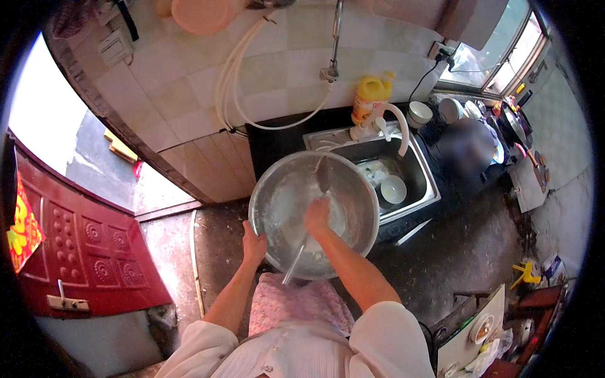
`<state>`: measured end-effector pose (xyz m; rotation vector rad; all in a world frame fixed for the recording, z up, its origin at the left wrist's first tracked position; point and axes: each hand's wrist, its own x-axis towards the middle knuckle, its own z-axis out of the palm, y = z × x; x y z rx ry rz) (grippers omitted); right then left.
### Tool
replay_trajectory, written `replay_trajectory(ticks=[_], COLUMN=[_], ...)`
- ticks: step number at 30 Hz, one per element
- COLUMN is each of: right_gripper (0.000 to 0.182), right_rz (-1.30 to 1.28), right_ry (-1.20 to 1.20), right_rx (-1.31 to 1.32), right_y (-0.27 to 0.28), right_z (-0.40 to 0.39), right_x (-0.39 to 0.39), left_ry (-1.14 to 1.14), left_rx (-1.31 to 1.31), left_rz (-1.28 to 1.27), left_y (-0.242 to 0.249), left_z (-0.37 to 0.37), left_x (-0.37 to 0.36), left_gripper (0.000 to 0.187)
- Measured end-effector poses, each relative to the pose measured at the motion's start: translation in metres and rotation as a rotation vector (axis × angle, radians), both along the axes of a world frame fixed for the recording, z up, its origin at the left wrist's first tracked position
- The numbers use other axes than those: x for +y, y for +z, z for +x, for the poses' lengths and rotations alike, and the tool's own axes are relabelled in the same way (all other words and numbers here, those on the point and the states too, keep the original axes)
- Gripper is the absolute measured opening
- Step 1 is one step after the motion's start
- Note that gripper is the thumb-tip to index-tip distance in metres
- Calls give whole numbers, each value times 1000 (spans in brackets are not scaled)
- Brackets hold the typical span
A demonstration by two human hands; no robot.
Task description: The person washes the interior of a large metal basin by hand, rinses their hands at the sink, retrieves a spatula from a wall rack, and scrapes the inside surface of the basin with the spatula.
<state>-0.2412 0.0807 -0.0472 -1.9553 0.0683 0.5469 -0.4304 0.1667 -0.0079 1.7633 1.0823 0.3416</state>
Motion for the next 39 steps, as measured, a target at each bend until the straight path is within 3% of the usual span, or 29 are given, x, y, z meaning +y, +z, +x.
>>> replay_trajectory(ticks=[1,5,7,9,11,13,15,17,19,23,25,28,29,32,34,37,39], right_gripper=[25,26,27,27,27,27,28,29,30,28,25,22,22,22,23,26,27], right_rz=[-10,-152,-129,-114,-262,-261,-105,-168,-202,-170,-179,-218,-179,-23,-56,-202,-156], right_ry=[30,696,811,759,648,413,50,302,579,994,965,666,549,455,601,894,882], right_rx=[-29,-493,-545,-487,-541,-378,-18,-328,-490,-582,-557,-495,-573,-691,-733,-745,-716], right_y=[-5,-22,4,31,17,24,38,9,16,29,31,5,-49,-101,-84,0,9], right_z=[0,-14,-27,-32,-20,-18,-10,-16,-30,-39,-31,-15,1,8,-3,-27,-18], right_x=[2,7,-1,-2,-5,-4,8,8,13,2,0,2,9,29,34,19,8], left_ry=[-22,17,62,82,84,60,41,27,14,117,121,107,94,82,107,182,158], left_rx=[-17,14,19,2,-16,-24,-19,-21,-15,-53,-64,-91,-58,13,15,-19,-83], left_rz=[-2,11,41,20,26,44,43,19,-29,-41,-55,124,103,-3,-132,-152,-52], left_y=[2,4,-2,1,2,1,-9,-8,9,19,3,-14,-12,10,38,32,15], left_z=[0,-2,-5,-6,-7,-10,-10,-7,-8,-12,-15,-16,-15,-13,-10,-14,-18], left_x=[0,2,4,5,8,5,6,6,4,9,15,11,10,6,-2,2,5], left_gripper=[50,53,54,54,54,54,51,49,47,46,45,42,42,41,40,37,35])
